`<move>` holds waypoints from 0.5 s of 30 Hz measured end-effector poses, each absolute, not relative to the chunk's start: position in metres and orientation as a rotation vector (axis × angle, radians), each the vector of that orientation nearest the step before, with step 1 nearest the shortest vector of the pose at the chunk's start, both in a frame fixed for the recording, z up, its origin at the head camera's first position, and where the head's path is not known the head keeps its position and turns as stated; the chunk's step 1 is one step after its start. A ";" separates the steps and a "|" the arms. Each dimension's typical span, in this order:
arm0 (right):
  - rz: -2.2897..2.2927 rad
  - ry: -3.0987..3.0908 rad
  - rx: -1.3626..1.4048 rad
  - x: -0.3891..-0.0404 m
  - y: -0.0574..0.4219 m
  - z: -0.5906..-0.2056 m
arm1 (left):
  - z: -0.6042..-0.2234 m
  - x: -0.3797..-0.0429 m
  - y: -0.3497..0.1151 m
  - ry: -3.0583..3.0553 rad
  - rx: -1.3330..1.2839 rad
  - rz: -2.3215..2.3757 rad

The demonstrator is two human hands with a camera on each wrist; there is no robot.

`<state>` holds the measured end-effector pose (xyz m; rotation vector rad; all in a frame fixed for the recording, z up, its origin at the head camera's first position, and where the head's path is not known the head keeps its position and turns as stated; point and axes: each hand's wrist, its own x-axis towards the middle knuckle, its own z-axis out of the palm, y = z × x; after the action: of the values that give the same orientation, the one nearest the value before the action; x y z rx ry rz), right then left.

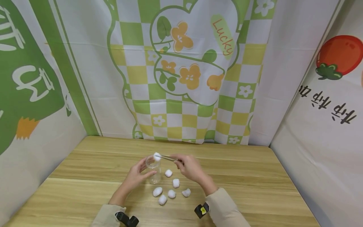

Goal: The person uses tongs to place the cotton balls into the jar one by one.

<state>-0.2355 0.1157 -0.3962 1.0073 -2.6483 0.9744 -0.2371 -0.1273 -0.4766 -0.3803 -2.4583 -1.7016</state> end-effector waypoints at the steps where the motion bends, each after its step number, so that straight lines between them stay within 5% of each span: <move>1: 0.974 -2.644 1.012 -0.236 0.114 -0.397 | -0.477 -0.237 -0.127 -2.461 -0.372 -1.700; 15: 1.002 -2.650 1.031 -0.240 0.102 -0.405 | -0.477 -0.237 -0.129 -2.459 -0.373 -1.706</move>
<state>-0.2402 0.1024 -0.4047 1.0308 -2.6504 1.0015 -0.2368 -0.1286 -0.4775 -0.3733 -2.4591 -1.7064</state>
